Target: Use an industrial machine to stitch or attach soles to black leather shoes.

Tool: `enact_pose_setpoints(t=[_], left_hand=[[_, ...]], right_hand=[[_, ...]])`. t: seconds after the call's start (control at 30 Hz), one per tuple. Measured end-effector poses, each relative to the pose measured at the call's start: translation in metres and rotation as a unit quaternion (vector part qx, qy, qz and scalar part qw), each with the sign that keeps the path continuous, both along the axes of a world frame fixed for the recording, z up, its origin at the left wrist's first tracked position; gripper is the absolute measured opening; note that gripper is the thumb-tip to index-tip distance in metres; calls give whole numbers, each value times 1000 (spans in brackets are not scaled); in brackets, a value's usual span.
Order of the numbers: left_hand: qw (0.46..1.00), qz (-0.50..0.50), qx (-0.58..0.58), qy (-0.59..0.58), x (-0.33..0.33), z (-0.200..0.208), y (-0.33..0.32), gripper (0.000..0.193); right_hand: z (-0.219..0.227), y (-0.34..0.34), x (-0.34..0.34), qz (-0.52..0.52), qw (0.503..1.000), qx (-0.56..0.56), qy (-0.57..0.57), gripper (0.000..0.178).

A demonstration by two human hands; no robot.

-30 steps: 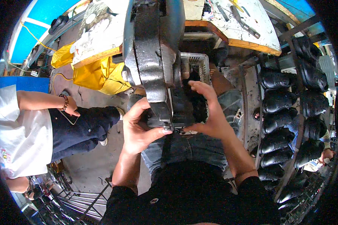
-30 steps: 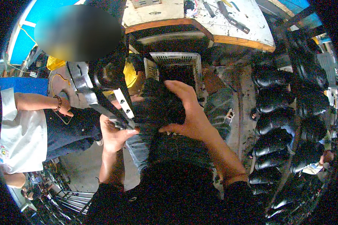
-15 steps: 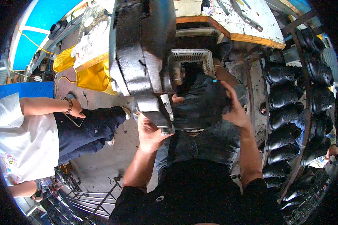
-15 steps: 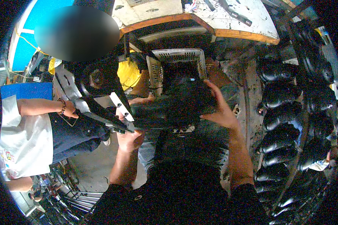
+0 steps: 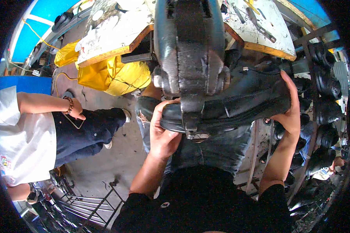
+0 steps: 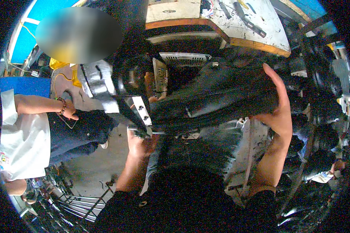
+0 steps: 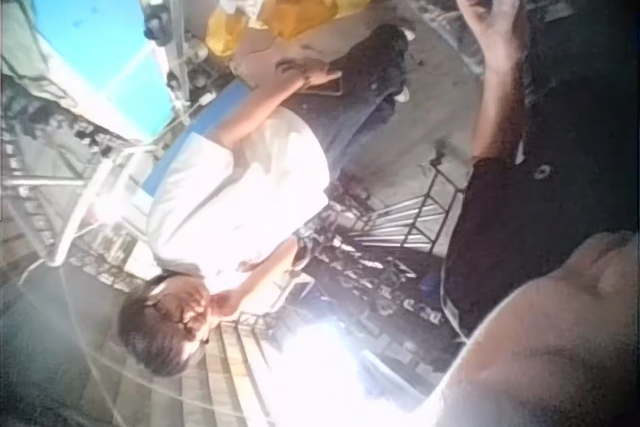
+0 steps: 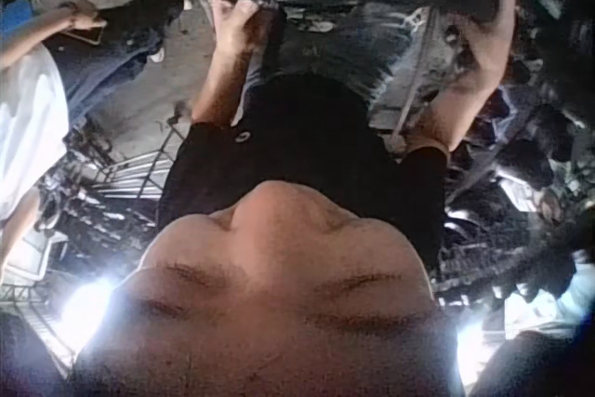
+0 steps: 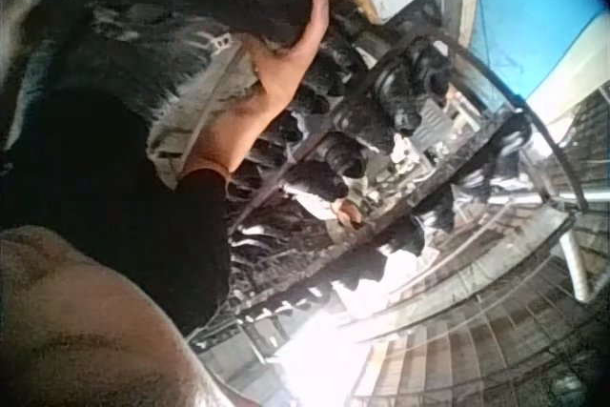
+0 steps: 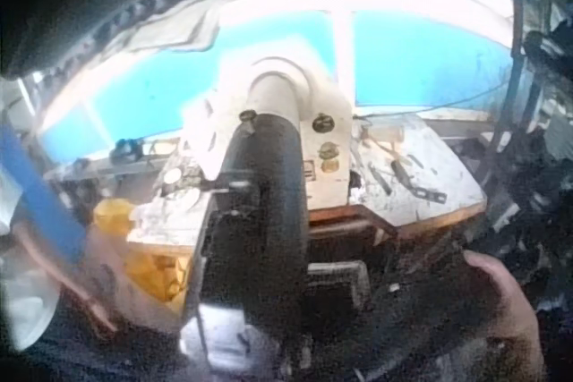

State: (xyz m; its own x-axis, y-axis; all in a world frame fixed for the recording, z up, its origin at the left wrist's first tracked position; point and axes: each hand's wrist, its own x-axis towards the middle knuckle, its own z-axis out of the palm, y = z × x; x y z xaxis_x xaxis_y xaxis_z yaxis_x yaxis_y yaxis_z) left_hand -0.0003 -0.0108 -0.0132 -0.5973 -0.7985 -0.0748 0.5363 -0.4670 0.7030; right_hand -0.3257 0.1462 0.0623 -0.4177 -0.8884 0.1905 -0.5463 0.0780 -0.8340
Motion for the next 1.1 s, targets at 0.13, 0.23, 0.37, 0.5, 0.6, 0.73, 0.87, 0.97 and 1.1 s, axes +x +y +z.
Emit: enact_pose_setpoints(t=[0.13, 0.23, 0.37, 0.5, 0.6, 0.73, 0.87, 0.97, 1.1], left_hand=[[996, 3, 80, 49, 4, 5, 3, 74], [987, 0, 144, 67, 9, 2, 5, 78], [970, -15, 227, 84, 15, -30, 10, 80], [962, -30, 265, 56, 18, -38, 2, 75], [968, -21, 233, 93, 29, -39, -4, 70], [974, 22, 214, 63, 53, -35, -21, 65], [981, 62, 181, 26, 89, -25, -35, 54], [985, 145, 93, -25, 105, -16, -47, 51], [947, 250, -112, -169, 99, 22, -50, 66]], right_hand=[[22, -7, 7, 0, 996, -24, 88, 118], [41, -9, 17, -2, 989, -17, 145, 127], [54, -14, 31, 23, 988, -96, 121, 143], [60, -24, 62, 50, 992, -106, 34, 130], [57, -27, 75, 55, 995, -83, -5, 129], [38, -31, 92, 52, 992, -92, -62, 125], [20, -45, 130, 22, 967, -116, -227, 126], [3, -42, 130, 41, 991, -15, -126, 125], [3, -54, 142, 61, 984, 60, -156, 122]])
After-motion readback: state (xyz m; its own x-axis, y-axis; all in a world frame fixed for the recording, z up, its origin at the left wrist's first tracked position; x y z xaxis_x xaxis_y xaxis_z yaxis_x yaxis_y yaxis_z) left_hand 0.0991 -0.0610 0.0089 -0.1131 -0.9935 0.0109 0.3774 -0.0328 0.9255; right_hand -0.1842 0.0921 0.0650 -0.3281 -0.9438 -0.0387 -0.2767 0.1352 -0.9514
